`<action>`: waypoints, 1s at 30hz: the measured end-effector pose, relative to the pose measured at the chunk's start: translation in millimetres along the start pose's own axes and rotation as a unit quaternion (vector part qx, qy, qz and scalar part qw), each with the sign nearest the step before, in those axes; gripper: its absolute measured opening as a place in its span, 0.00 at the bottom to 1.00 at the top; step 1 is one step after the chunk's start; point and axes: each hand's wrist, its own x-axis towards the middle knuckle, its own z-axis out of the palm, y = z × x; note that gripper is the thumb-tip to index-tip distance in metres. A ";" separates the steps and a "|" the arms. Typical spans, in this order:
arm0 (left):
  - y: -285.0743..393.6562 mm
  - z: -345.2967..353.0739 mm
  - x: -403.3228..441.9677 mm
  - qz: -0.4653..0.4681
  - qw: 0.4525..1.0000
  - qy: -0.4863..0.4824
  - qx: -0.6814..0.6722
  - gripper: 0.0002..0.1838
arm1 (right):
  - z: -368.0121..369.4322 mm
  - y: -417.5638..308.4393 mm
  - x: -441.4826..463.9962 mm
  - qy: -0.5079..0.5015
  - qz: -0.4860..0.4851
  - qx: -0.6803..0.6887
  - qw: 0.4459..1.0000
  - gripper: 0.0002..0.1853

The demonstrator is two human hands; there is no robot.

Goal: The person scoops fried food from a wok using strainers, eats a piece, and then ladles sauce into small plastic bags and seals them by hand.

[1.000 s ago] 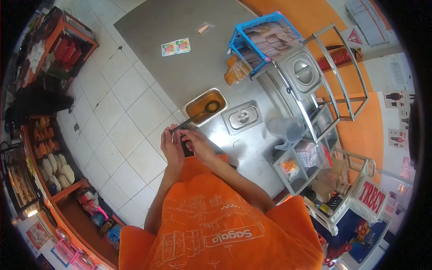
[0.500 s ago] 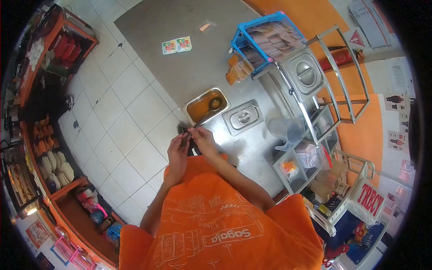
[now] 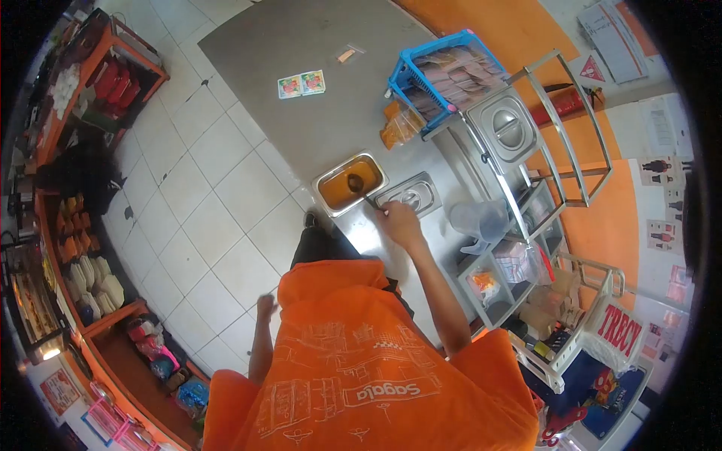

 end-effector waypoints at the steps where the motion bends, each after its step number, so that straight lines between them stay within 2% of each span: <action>1: 0.3 34.2 -14.8 -0.172 0.937 0.060 -0.297 0.05 | -13.3 -4.0 7.2 0.014 -0.013 -0.004 1.000 0.13; 2: 3.2 55.5 -24.6 -0.325 0.755 0.108 -0.559 0.04 | -31.0 -11.4 11.8 0.024 -0.026 -0.008 0.999 0.12; 4: 9.0 51.8 -47.0 -0.317 0.712 0.083 -0.622 0.05 | -47.4 -9.8 29.4 0.039 -0.042 0.031 0.998 0.10; 5: 16.4 47.2 -45.8 -0.353 0.687 0.069 -0.632 0.08 | -51.4 -5.1 41.0 0.043 -0.044 0.078 0.995 0.10; 7: 18.4 46.9 -41.3 -0.352 0.694 0.066 -0.624 0.08 | -54.0 -1.2 61.1 0.036 -0.038 0.205 0.977 0.09; 9: 21.4 39.7 -31.3 -0.330 0.720 0.071 -0.606 0.09 | -50.9 -1.0 74.5 0.013 -0.019 0.360 0.933 0.09; 12: 26.8 26.8 -11.0 -0.294 0.754 0.081 -0.582 0.09 | -26.7 7.3 84.8 0.053 -0.031 0.450 0.891 0.08; 15: 30.7 15.5 8.6 -0.262 0.783 0.090 -0.558 0.10 | -6.0 14.2 82.7 0.142 -0.064 0.334 0.929 0.08; 19: 31.5 5.3 27.1 -0.221 0.815 0.099 -0.526 0.11 | -1.2 15.4 76.1 0.110 -0.012 0.384 0.917 0.08; 22: 28.4 6.5 31.8 -0.184 0.838 0.115 -0.501 0.11 | 4.1 21.0 77.1 0.158 -0.027 0.410 0.898 0.08; 24: 22.6 12.0 33.1 -0.145 0.851 0.144 -0.484 0.11 | -16.0 10.2 68.2 0.195 -0.035 0.361 0.911 0.08; 26: 20.1 12.2 30.0 -0.117 0.844 0.181 -0.491 0.12 | -35.1 -3.2 55.2 0.220 -0.047 0.311 0.923 0.08; 28: 41.5 -26.2 24.3 -0.126 0.811 0.210 -0.532 0.13 | -46.9 -9.7 49.1 0.241 -0.066 0.258 0.933 0.08; 30: 105.3 -124.8 7.8 -0.148 0.764 0.236 -0.582 0.15 | -33.0 -0.9 54.0 0.249 -0.072 0.248 0.934 0.08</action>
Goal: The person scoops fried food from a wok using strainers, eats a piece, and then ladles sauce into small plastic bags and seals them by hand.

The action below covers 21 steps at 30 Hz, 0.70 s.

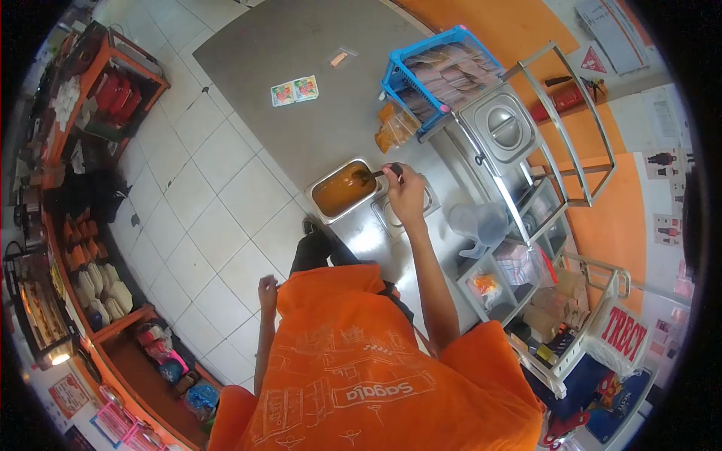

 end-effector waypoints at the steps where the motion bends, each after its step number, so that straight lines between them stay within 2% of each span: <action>1: 31.3 9.1 -3.3 -0.027 0.996 -0.037 -0.073 0.16 | 3.0 6.3 -3.2 0.000 -0.005 -0.006 1.000 0.08; 4: 111.6 49.1 5.0 -0.016 0.986 -0.147 -0.078 0.15 | 11.0 2.6 -15.0 0.003 0.047 0.017 0.999 0.08; 6: 150.4 75.2 8.9 0.006 0.971 -0.225 -0.079 0.15 | 16.9 0.2 -20.6 -0.009 0.047 0.054 0.997 0.08; 10: 197.1 116.8 9.7 0.016 0.958 -0.272 -0.090 0.15 | 23.3 -14.8 -35.9 -0.045 0.039 0.061 0.996 0.07; 14: 198.6 135.8 11.8 0.024 0.957 -0.264 -0.118 0.13 | 35.9 -22.8 -53.7 -0.051 -0.136 0.047 0.988 0.05; 15: 195.1 139.0 13.6 0.031 0.957 -0.260 -0.121 0.12 | 35.7 -29.6 -60.1 -0.079 -0.113 0.045 0.989 0.06; 21: 196.2 144.9 10.6 0.062 0.958 -0.246 -0.134 0.08 | 41.1 -44.7 -76.5 -0.116 -0.208 -0.012 0.971 0.07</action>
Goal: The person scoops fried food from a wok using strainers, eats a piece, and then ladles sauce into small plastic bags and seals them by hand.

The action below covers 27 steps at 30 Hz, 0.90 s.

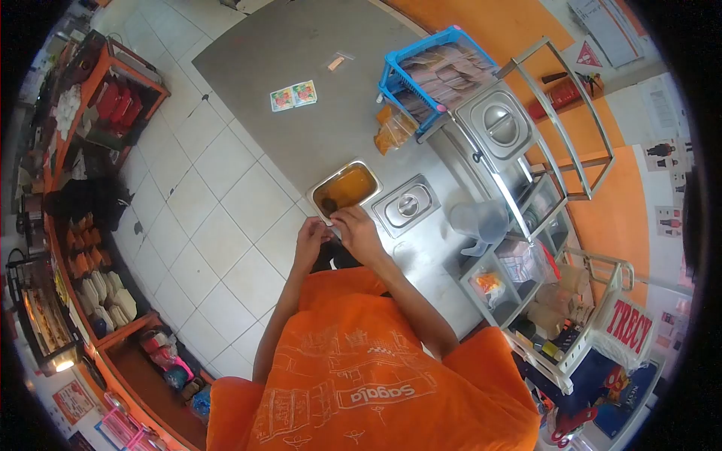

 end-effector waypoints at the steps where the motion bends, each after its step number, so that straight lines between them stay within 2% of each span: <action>1: 0.6 0.8 -0.5 0.007 1.000 0.000 0.005 0.07 | 0.9 -2.9 -0.6 -0.009 -0.018 -0.014 1.000 0.08; 4: 0.4 2.4 0.9 0.001 1.000 0.004 0.000 0.06 | 6.3 -2.2 -4.0 -0.021 0.026 -0.041 0.999 0.09; 10: -0.6 -0.3 1.8 -0.008 1.000 -0.011 0.006 0.06 | -3.5 5.5 -2.6 -0.023 0.009 -0.168 0.986 0.10; 13: -7.9 -1.1 5.0 0.003 1.000 -0.001 -0.009 0.03 | -7.3 18.8 -9.1 0.011 -0.010 -0.178 0.984 0.11; 14: -8.8 -2.2 5.4 0.003 1.000 -0.004 -0.008 0.03 | -13.7 14.8 -7.8 0.000 -0.003 -0.171 0.985 0.14; 17: -10.3 -3.4 7.7 0.005 1.000 -0.011 -0.011 0.02 | -18.0 25.0 -13.9 0.014 0.015 -0.177 0.984 0.15; 22: -4.6 -3.8 5.6 -0.029 0.999 -0.033 -0.026 0.04 | -13.3 42.5 -10.3 0.145 0.087 -0.104 0.980 0.05; 27: 4.4 3.6 0.4 -0.006 0.999 -0.015 -0.031 0.01 | 0.3 29.3 2.5 0.140 0.085 -0.056 0.985 0.05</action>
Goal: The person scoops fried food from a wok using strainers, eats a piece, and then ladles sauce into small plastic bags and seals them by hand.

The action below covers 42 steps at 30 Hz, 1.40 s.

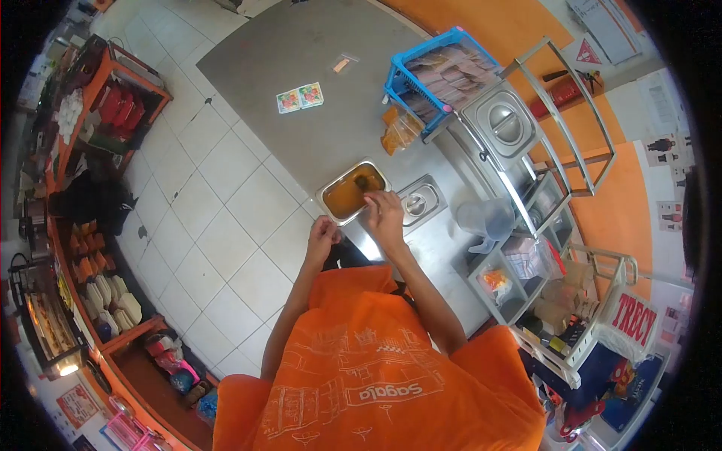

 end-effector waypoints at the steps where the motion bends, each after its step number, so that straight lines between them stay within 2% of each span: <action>1: 2.3 0.9 0.2 0.004 1.000 0.001 0.003 0.01 | 4.4 -3.3 -0.3 -0.006 -0.010 0.004 1.000 0.05; 10: 1.1 -0.1 0.4 0.006 1.000 -0.011 -0.004 0.03 | 21.0 -28.0 -18.4 -0.090 -0.068 0.045 0.993 0.07; 19: -6.4 -5.1 2.9 -0.010 1.000 0.000 -0.004 0.03 | -2.9 -30.2 -19.5 -0.173 -0.120 -0.091 0.973 0.13; 28: -1.8 -2.6 1.8 -0.029 0.999 0.004 0.021 0.04 | -8.8 -3.8 -12.6 -0.108 -0.106 -0.149 0.977 0.14; 34: -3.0 -3.8 2.0 -0.041 0.999 -0.002 0.004 0.04 | 7.1 4.8 -8.6 -0.039 -0.074 -0.048 0.995 0.14; 37: 5.1 1.3 -2.4 -0.051 0.999 0.014 0.012 0.04 | 11.0 -8.7 -7.2 -0.065 -0.092 -0.037 0.993 0.13; 42: -1.5 -1.9 -0.6 -0.017 1.000 -0.007 -0.013 0.04 | 21.8 -25.2 -19.5 -0.107 -0.091 0.007 0.990 0.11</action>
